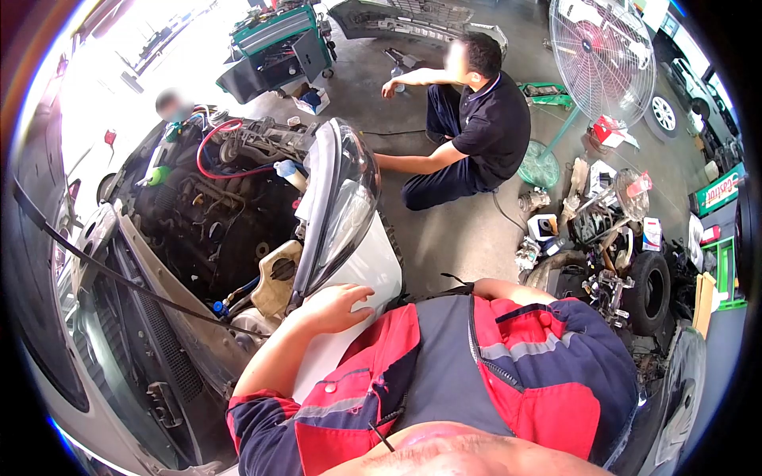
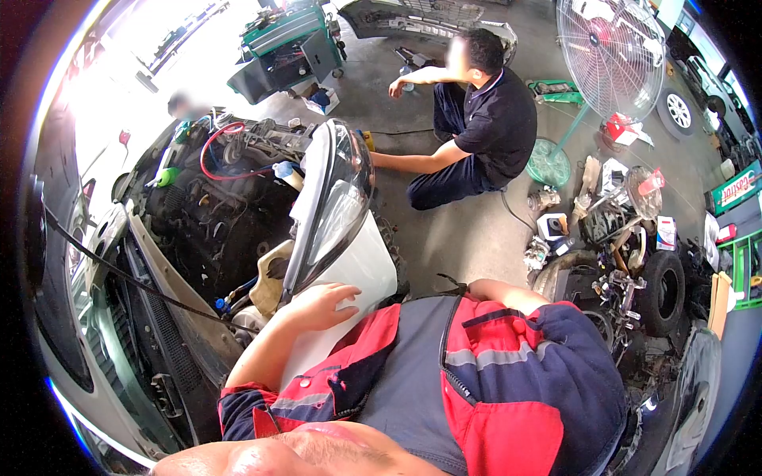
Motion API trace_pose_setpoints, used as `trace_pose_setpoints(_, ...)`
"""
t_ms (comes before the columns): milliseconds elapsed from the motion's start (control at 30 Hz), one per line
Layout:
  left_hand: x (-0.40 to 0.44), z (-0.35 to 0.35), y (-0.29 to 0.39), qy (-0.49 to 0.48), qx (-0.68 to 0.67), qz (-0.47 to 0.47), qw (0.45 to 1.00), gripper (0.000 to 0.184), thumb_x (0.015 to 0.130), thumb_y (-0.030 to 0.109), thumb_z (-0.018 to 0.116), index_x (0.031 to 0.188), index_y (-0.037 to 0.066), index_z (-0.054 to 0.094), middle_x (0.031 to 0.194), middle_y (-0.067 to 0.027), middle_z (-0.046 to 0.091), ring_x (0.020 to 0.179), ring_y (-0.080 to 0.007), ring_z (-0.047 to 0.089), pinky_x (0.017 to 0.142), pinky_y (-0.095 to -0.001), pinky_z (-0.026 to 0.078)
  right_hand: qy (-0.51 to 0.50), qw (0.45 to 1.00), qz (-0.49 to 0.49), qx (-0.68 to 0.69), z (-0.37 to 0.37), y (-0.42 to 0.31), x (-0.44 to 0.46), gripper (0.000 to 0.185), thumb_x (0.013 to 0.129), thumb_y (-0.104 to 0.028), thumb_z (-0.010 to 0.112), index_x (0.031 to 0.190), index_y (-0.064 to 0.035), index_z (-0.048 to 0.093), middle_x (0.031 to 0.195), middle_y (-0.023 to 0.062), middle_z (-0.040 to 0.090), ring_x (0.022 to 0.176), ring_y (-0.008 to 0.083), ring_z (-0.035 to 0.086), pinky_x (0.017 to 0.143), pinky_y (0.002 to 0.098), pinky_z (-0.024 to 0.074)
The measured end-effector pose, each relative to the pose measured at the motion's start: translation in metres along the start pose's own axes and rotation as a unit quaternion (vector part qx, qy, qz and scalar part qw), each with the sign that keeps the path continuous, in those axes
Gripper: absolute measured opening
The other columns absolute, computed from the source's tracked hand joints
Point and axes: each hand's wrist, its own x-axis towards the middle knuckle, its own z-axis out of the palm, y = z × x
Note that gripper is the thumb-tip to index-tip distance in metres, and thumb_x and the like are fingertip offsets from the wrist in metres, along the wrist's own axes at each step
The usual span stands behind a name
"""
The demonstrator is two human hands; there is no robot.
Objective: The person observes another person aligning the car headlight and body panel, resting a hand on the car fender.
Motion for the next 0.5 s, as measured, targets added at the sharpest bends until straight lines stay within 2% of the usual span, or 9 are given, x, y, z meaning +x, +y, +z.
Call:
trace_pose_setpoints(33,0.0,-0.001,0.0,-0.001,0.001,0.0,1.0,0.039,0.092,0.028,0.065,0.123,0.005,0.061,0.111,-0.0162,0.068,0.106,-0.0348,0.064,0.091,-0.0423,0.051,-0.004,0.999,0.031,-0.017,0.006,0.008,0.013,0.039,0.083,-0.036,0.066,0.109,-0.0077,0.073,0.108,0.0243,0.069,0.097,0.0391,0.069,0.081,0.0454,0.052)
trace_pose_setpoints(100,0.0,0.0,0.001,-0.001,0.001,0.001,1.0,0.039,0.092,0.028,0.065,0.123,0.005,0.061,0.111,-0.0161,0.068,0.106,-0.0346,0.064,0.091,-0.0423,0.051,0.01,0.998,-0.042,0.044,-0.006,-0.005,-0.028,0.039,0.083,-0.036,0.067,0.109,-0.0077,0.073,0.108,0.0243,0.069,0.097,0.0393,0.069,0.081,0.0456,0.0521)
trace_pose_setpoints(167,0.0,0.0,0.0,0.003,-0.001,0.002,1.0,0.039,0.092,0.028,0.066,0.123,0.005,0.061,0.111,-0.0161,0.068,0.106,-0.0345,0.064,0.091,-0.0422,0.051,0.01,0.994,-0.067,0.081,-0.012,-0.011,-0.042,0.039,0.083,-0.036,0.067,0.109,-0.0076,0.073,0.108,0.0239,0.069,0.096,0.0387,0.069,0.081,0.0457,0.0522)
trace_pose_setpoints(267,0.0,0.0,0.0,0.002,0.001,0.001,1.0,0.039,0.092,0.028,0.066,0.122,0.005,0.061,0.111,-0.0161,0.068,0.106,-0.0345,0.064,0.091,-0.0421,0.051,-0.01,0.998,-0.012,0.065,-0.007,-0.008,-0.02,0.039,0.084,-0.037,0.067,0.109,-0.0078,0.073,0.108,0.0228,0.07,0.095,0.0365,0.07,0.08,0.0458,0.0523)
trace_pose_setpoints(333,0.0,0.0,-0.001,0.001,0.001,0.001,1.0,0.039,0.092,0.028,0.066,0.123,0.005,0.061,0.111,-0.0161,0.068,0.106,-0.0346,0.064,0.091,-0.0421,0.051,-0.024,0.998,0.05,0.002,0.006,0.001,0.011,0.039,0.084,-0.037,0.066,0.11,-0.0079,0.073,0.108,0.0221,0.071,0.094,0.0348,0.07,0.079,0.0457,0.0524)
trace_pose_setpoints(500,0.0,-0.001,0.001,-0.001,0.004,-0.004,1.0,0.04,0.092,0.029,0.065,0.123,0.005,0.061,0.112,-0.016,0.068,0.107,-0.0346,0.064,0.092,-0.0421,0.051,-0.038,0.997,0.049,0.042,0.018,0.02,0.03,0.039,0.086,-0.037,0.065,0.111,-0.0086,0.072,0.108,0.0218,0.071,0.094,0.0333,0.07,0.079,0.0451,0.0524)
